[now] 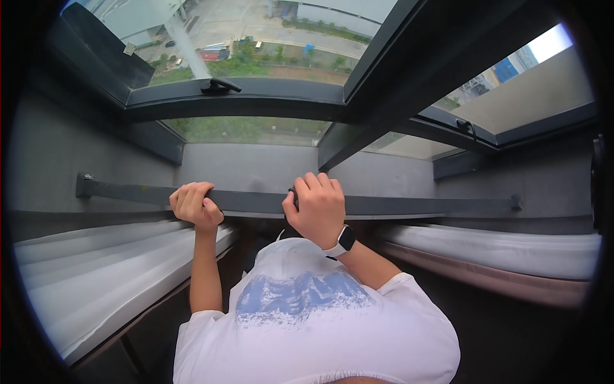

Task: The person wipes a window frame and window sill using a cloth, then pulls a sliding security gate closed.

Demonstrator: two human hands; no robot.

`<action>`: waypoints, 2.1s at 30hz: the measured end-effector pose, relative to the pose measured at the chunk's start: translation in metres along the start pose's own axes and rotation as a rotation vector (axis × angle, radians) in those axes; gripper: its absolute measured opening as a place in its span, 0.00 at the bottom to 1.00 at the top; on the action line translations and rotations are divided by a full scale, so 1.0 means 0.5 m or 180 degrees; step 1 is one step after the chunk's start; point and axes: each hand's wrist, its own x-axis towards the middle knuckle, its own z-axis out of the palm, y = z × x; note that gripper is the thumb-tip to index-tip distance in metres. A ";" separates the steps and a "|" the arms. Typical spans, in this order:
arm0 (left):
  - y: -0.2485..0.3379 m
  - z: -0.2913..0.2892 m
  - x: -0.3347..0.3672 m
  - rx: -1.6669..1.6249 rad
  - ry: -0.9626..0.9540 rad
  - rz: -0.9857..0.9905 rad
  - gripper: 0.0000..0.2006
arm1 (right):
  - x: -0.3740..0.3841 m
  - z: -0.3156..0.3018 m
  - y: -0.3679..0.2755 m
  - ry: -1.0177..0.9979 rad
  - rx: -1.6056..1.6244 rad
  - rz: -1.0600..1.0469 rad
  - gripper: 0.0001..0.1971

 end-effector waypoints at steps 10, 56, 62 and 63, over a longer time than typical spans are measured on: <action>0.007 -0.004 0.020 -0.0024 0.0012 0.0021 0.09 | 0.048 0.069 -0.108 0.0044 0.0426 -0.0555 0.10; 0.440 -0.340 0.375 -0.6712 -0.0706 -0.0538 0.09 | -0.052 -0.049 0.066 0.0581 -0.0067 0.0567 0.13; 0.391 -0.181 0.340 -0.6515 -0.1178 0.1886 0.12 | -0.019 -0.010 0.048 0.0487 0.0567 0.0308 0.10; 0.389 -0.194 0.320 -0.5818 -0.1206 0.1330 0.11 | -0.028 -0.026 0.054 0.0599 0.0527 0.0193 0.08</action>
